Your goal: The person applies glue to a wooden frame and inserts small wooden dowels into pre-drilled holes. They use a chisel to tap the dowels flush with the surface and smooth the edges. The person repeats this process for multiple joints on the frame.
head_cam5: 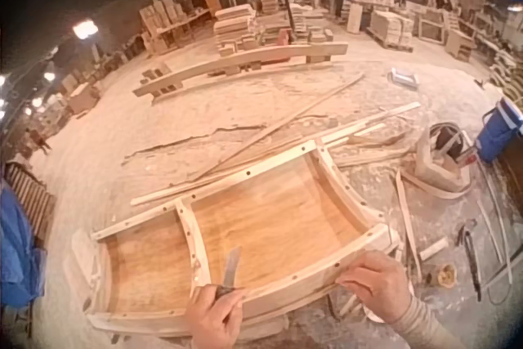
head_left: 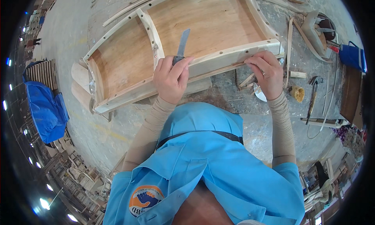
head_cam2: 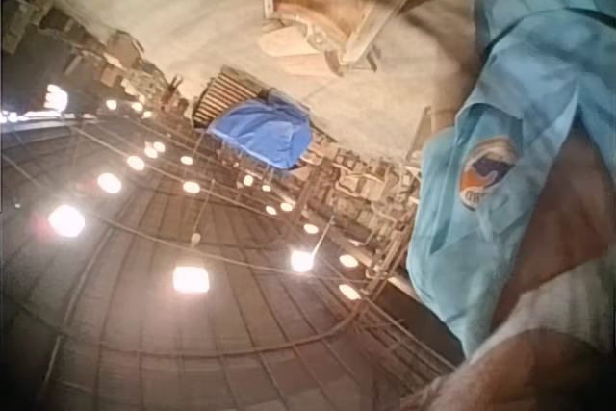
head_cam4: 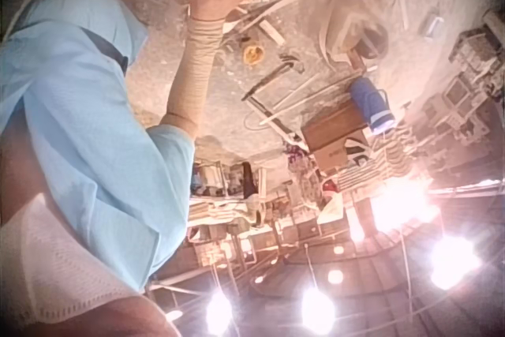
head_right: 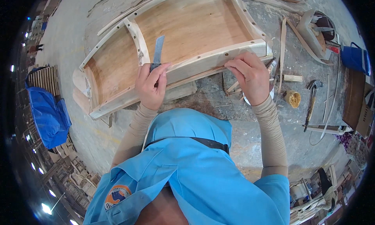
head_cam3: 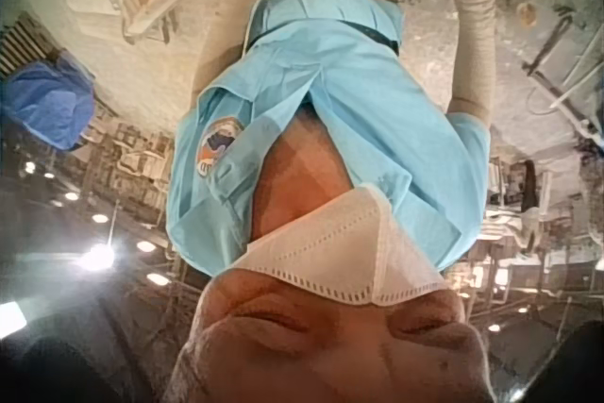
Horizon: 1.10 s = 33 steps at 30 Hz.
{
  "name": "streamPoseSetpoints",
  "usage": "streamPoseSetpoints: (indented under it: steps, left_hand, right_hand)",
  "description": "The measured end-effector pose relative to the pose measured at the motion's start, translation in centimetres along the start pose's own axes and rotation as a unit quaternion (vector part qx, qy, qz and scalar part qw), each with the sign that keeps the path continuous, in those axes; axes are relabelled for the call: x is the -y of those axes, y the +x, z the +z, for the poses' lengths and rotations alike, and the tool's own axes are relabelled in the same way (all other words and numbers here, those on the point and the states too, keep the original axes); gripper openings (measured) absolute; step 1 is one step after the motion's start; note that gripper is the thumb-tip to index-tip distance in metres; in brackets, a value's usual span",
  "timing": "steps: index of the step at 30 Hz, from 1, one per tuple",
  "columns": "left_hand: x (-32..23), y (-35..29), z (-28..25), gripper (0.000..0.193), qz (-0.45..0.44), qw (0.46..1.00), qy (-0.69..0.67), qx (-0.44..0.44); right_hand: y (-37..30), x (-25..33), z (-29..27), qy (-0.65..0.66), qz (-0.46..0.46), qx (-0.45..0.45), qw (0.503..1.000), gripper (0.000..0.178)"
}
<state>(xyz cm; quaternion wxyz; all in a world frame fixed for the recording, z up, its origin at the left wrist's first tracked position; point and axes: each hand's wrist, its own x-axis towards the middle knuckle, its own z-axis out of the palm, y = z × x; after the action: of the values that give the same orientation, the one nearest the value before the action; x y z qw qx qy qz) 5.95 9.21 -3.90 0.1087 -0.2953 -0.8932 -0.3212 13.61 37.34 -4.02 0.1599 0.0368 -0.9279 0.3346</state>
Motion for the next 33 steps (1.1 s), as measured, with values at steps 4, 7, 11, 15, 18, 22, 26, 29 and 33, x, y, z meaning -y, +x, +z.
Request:
streamPoseSetpoints:
  steps: [4,7,11,15,18,22,26,29,33]
  left_hand:
    - [0.2,-0.1,0.1,0.026,0.004,1.000,0.009,0.001]
    - [0.2,0.0,0.1,0.027,0.008,1.000,0.006,-0.003]
    - [0.2,0.0,0.2,0.027,0.016,1.000,0.007,-0.009]
    - [0.2,0.1,0.2,0.028,0.017,1.000,0.005,-0.011]
    - [0.1,0.1,0.1,0.027,0.016,1.000,0.011,-0.010]
    - [0.1,0.1,0.2,0.027,0.017,1.000,0.014,-0.012]
    - [-0.2,0.1,0.0,0.028,-0.006,1.000,0.005,0.009]
    - [-0.8,0.7,0.0,0.030,0.007,1.000,-0.006,0.008]
    - [-3.6,2.6,1.7,0.042,0.037,0.997,-0.051,0.052]
  right_hand:
    - [-0.1,0.2,0.3,-0.013,-0.016,0.000,1.000,0.015]
    - [-0.2,0.2,0.6,-0.019,-0.017,-0.007,1.000,0.015]
    - [-0.3,0.0,0.5,-0.017,-0.019,-0.004,1.000,0.015]
    - [0.0,0.1,0.2,-0.029,-0.037,0.013,0.999,0.015]
    - [0.0,0.1,0.1,-0.045,-0.044,0.017,0.998,0.017]
    - [0.2,0.4,-0.1,-0.046,-0.048,0.027,0.997,0.019]
    - [0.2,0.6,-0.1,-0.047,-0.039,0.033,0.998,0.019]
    - [0.4,0.8,-0.3,-0.046,-0.031,0.044,0.998,0.019]
    - [0.6,0.9,-0.5,-0.042,-0.027,0.047,0.998,0.016]
